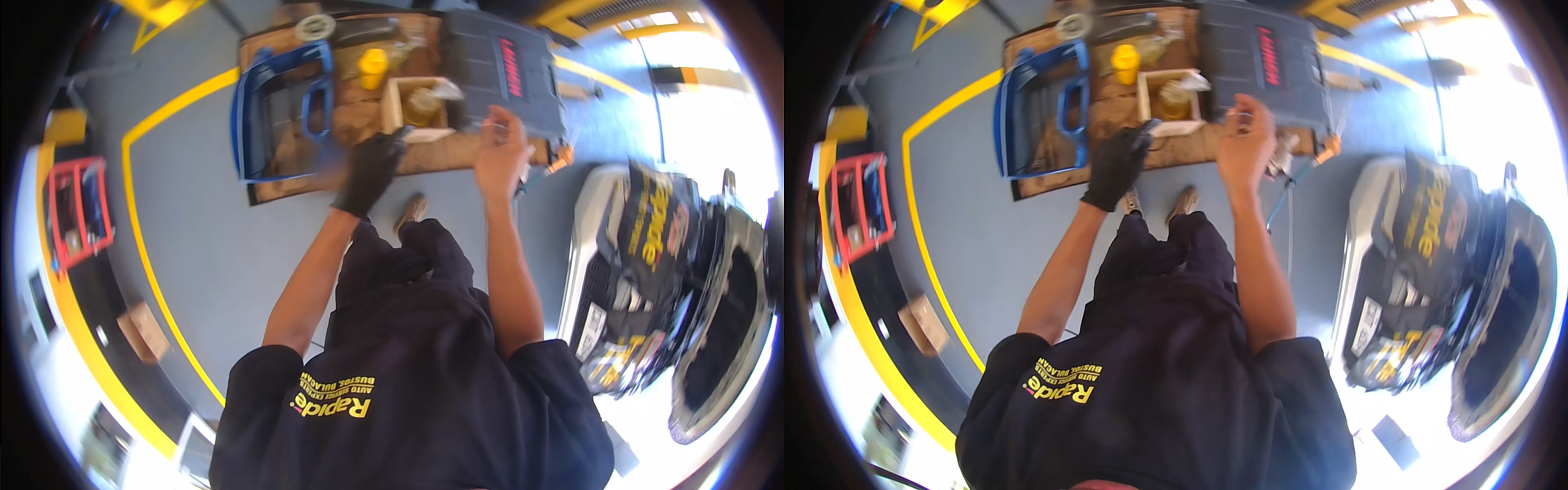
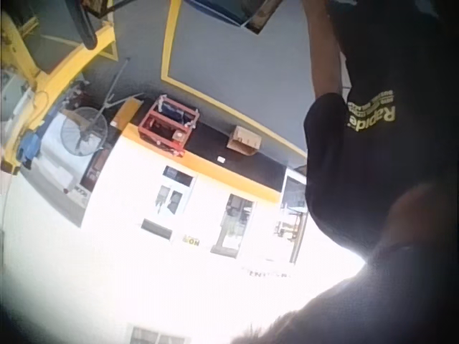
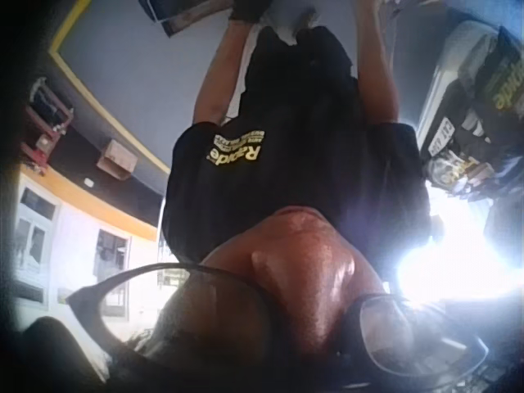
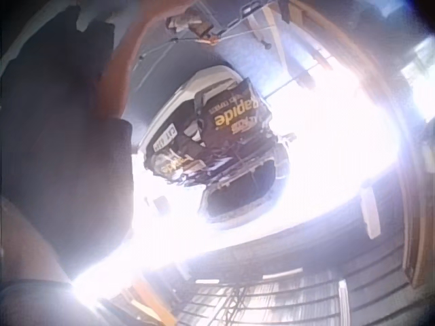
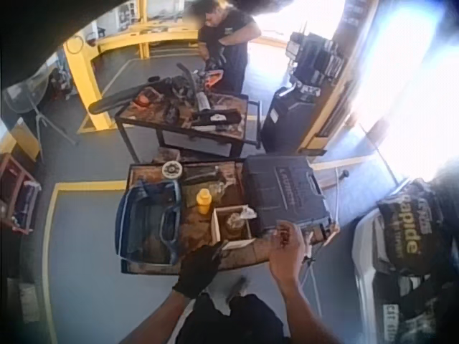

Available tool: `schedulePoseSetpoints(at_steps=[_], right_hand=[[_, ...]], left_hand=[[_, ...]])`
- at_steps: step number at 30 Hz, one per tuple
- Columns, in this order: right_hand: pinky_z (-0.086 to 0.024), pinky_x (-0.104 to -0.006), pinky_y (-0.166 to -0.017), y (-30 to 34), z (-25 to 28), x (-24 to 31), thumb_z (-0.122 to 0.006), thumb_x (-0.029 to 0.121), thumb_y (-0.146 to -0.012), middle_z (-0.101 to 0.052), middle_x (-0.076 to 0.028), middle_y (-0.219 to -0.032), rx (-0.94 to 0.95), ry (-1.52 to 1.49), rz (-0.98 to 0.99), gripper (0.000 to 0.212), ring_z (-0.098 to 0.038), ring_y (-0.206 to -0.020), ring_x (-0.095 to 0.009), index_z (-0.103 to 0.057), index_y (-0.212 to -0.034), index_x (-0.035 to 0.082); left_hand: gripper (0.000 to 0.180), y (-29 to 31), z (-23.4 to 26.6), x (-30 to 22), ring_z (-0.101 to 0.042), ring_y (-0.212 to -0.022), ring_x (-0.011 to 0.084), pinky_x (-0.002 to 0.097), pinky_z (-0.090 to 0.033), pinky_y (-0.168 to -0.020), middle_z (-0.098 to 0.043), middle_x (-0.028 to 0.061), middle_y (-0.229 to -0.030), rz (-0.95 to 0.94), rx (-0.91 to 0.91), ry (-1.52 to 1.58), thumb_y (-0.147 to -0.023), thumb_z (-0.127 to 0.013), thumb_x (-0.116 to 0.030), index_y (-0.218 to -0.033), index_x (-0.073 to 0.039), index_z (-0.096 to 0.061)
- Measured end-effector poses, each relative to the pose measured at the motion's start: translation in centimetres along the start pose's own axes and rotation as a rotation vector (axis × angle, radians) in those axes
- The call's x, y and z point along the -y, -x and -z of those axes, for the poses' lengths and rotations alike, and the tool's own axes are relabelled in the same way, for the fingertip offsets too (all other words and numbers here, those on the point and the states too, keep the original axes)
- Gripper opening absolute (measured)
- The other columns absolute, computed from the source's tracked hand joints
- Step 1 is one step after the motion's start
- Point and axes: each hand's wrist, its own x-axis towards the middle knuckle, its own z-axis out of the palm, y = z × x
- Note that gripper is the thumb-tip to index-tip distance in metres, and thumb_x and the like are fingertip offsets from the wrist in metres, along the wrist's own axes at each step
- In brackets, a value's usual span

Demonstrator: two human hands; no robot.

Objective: The person works under the hood of a white car in a garage. They remove a plastic bag from the engine bay, then use pliers to manipulate a hose or clamp near the battery. The person briefly walks to a tool cart to retrieve a small bottle before returning to the engine to continue the repair.

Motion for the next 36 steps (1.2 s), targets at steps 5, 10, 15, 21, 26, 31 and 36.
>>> schedulePoseSetpoints(at_steps=[5, 10, 15, 21, 26, 31, 36], right_hand=[[-0.052, -0.0410, -0.071, 11.1, 6.7, -4.6, -0.063, 0.000, -0.093, -0.065, -0.015, -0.097, 0.023, 0.044, -0.103, 0.017, -0.066, -0.080, -0.030, -0.065, -0.110, 0.004], [-0.054, -0.0436, -0.075, 25.2, 16.3, -11.1, -0.063, 0.007, -0.094, -0.066, -0.015, -0.098, -0.007, 0.152, -0.225, 0.015, -0.068, -0.086, -0.033, -0.066, -0.109, 0.005], [-0.054, -0.0479, -0.081, 39.5, 30.3, -13.7, -0.056, 0.013, -0.099, -0.066, -0.015, -0.106, -0.231, 0.115, -0.532, 0.019, -0.067, -0.094, -0.038, -0.065, -0.114, 0.007], [-0.056, -0.0405, -0.076, 59.2, 45.2, -17.9, -0.061, 0.009, -0.098, -0.068, -0.013, -0.104, -0.706, 0.199, -0.807, 0.016, -0.069, -0.087, -0.030, -0.069, -0.110, 0.005], [-0.052, -0.0310, -0.069, 71.4, 58.1, -19.3, -0.063, 0.004, -0.097, -0.067, -0.010, -0.087, -1.170, 0.228, -0.976, 0.012, -0.065, -0.075, -0.017, -0.070, -0.106, 0.000], [-0.054, -0.0315, -0.069, 83.5, 71.2, -26.2, -0.062, 0.004, -0.097, -0.067, -0.009, -0.083, -1.461, 0.154, -1.116, 0.014, -0.067, -0.075, -0.017, -0.069, -0.106, -0.004], [-0.056, -0.0312, -0.071, 100.9, 80.0, -39.2, -0.061, 0.007, -0.099, -0.070, -0.009, -0.088, -1.490, 0.094, -1.369, 0.016, -0.068, -0.078, -0.014, -0.070, -0.108, -0.002]], left_hand=[[0.030, 0.6, 0.1, -2.4, -0.072, -0.089, 0.0268, 0.0378, -0.055, -0.077, -0.074, 0.0136, -0.100, -0.126, -0.206, -0.001, -0.105, -0.060, -0.023, -0.129, -0.008, -0.069], [0.032, 2.3, -3.5, -10.5, -0.071, -0.087, 0.0186, 0.0314, -0.057, -0.073, -0.075, 0.0147, -0.111, -0.024, -0.219, 0.382, -0.108, -0.053, -0.017, -0.132, -0.002, -0.067], [0.026, 7.3, -12.5, -27.9, -0.062, -0.074, 0.0135, 0.0307, -0.052, -0.068, -0.069, 0.0076, -0.088, -0.104, 0.118, 0.621, -0.107, -0.054, -0.012, -0.124, 0.001, -0.069], [0.024, 23.7, -25.3, -51.9, -0.061, -0.070, 0.0082, 0.0253, -0.050, -0.062, -0.068, 0.0041, -0.084, -0.282, 0.554, 0.833, -0.107, -0.054, -0.013, -0.122, 0.000, -0.069], [0.026, 38.0, -29.9, -69.2, -0.057, -0.069, 0.0049, 0.0233, -0.047, -0.063, -0.065, 0.0012, -0.081, -0.438, 0.983, 0.911, -0.108, -0.057, -0.019, -0.124, -0.003, -0.070], [0.022, 47.0, -39.8, -80.7, -0.055, -0.063, 0.0053, 0.0243, -0.046, -0.058, -0.064, 0.0011, -0.074, -0.667, 1.066, 0.851, -0.105, -0.058, -0.010, -0.120, -0.001, -0.071], [0.027, 52.7, -51.5, -91.2, -0.051, -0.067, 0.0042, 0.0212, -0.042, -0.061, -0.061, 0.0001, -0.079, -0.447, 0.922, 0.999, -0.108, -0.054, -0.016, -0.126, 0.000, -0.068]])
